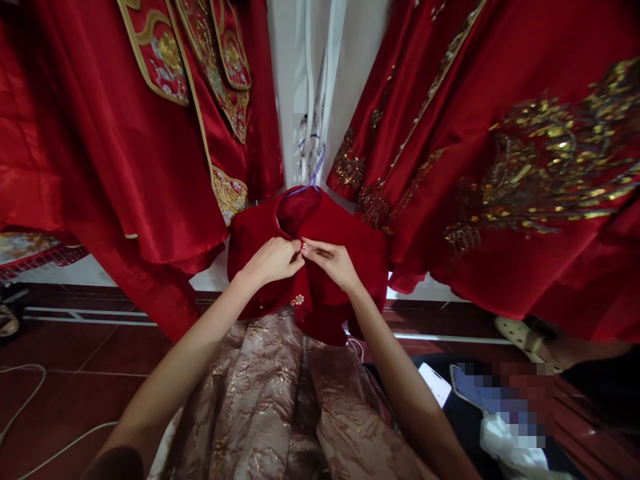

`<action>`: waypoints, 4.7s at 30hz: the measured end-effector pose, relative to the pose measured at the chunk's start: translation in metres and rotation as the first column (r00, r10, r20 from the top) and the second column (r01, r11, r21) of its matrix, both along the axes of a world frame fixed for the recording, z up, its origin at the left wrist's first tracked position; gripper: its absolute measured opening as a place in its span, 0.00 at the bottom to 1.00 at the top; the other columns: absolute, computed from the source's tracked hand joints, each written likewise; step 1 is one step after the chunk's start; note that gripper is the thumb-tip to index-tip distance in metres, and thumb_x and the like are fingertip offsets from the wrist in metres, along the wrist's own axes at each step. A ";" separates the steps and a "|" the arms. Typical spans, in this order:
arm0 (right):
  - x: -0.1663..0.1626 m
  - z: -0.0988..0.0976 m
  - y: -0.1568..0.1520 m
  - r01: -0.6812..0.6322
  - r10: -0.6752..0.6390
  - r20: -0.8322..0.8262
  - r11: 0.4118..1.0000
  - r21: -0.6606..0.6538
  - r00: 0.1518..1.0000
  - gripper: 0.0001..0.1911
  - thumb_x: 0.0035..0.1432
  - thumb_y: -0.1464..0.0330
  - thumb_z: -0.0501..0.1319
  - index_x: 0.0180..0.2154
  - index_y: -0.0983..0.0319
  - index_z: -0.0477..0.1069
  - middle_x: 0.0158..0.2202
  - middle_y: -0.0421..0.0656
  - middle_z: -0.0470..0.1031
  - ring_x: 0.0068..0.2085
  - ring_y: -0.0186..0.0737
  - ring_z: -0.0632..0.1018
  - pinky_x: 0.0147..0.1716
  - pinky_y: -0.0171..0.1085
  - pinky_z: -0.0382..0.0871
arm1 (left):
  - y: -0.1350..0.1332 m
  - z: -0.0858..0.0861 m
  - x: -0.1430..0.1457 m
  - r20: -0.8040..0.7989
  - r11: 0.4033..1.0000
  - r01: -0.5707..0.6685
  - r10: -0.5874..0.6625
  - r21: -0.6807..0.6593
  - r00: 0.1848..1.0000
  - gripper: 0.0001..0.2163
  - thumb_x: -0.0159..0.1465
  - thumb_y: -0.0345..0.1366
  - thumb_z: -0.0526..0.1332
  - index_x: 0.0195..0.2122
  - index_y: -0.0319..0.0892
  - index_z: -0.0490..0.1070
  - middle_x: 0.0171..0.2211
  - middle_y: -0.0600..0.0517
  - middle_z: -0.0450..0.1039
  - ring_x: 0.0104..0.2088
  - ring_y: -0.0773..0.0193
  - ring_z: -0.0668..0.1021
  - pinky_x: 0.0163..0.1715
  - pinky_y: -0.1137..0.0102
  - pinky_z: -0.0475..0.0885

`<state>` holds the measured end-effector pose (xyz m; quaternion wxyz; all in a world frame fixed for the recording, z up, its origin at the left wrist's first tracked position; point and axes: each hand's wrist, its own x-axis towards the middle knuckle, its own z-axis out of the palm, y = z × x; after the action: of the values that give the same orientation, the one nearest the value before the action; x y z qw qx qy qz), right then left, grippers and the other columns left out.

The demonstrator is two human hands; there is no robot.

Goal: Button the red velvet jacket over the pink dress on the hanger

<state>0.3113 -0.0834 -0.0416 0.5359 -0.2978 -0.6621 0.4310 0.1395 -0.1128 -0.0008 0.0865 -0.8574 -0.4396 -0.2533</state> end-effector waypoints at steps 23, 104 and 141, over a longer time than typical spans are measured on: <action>-0.020 -0.014 0.010 0.225 -0.228 0.009 0.967 0.119 0.974 0.14 0.50 0.68 0.61 0.40 0.62 0.75 0.38 0.42 0.79 0.38 0.39 0.79 0.42 0.39 0.74 | 0.008 -0.017 0.011 -0.004 0.999 -0.047 0.047 -0.027 0.999 0.09 0.63 0.33 0.53 0.41 0.37 0.69 0.32 0.45 0.76 0.31 0.59 0.78 0.32 0.69 0.69; -0.094 -0.051 -0.014 0.218 -0.274 0.197 0.939 0.264 0.941 0.16 0.51 0.74 0.58 0.44 0.62 0.66 0.34 0.42 0.71 0.35 0.35 0.75 0.40 0.37 0.74 | -0.019 -0.096 -0.032 0.910 0.947 -0.173 0.310 -0.270 0.276 0.11 0.54 0.31 0.62 0.39 0.38 0.76 0.41 0.45 0.78 0.39 0.60 0.80 0.45 0.64 0.75; -0.015 -0.108 -0.061 0.179 -0.261 0.646 0.965 0.192 0.717 0.13 0.54 0.65 0.62 0.42 0.61 0.69 0.36 0.44 0.73 0.38 0.38 0.76 0.40 0.38 0.71 | -0.053 -0.178 -0.012 0.404 0.790 -0.501 0.612 -0.352 0.680 0.25 0.59 0.38 0.59 0.55 0.40 0.52 0.49 0.41 0.68 0.42 0.53 0.77 0.35 0.65 0.71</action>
<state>0.2964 -0.1448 -0.1498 0.3278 -0.4769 -0.7930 0.1903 0.1271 -0.1656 -0.1786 -0.0488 -0.5901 -0.7116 -0.3781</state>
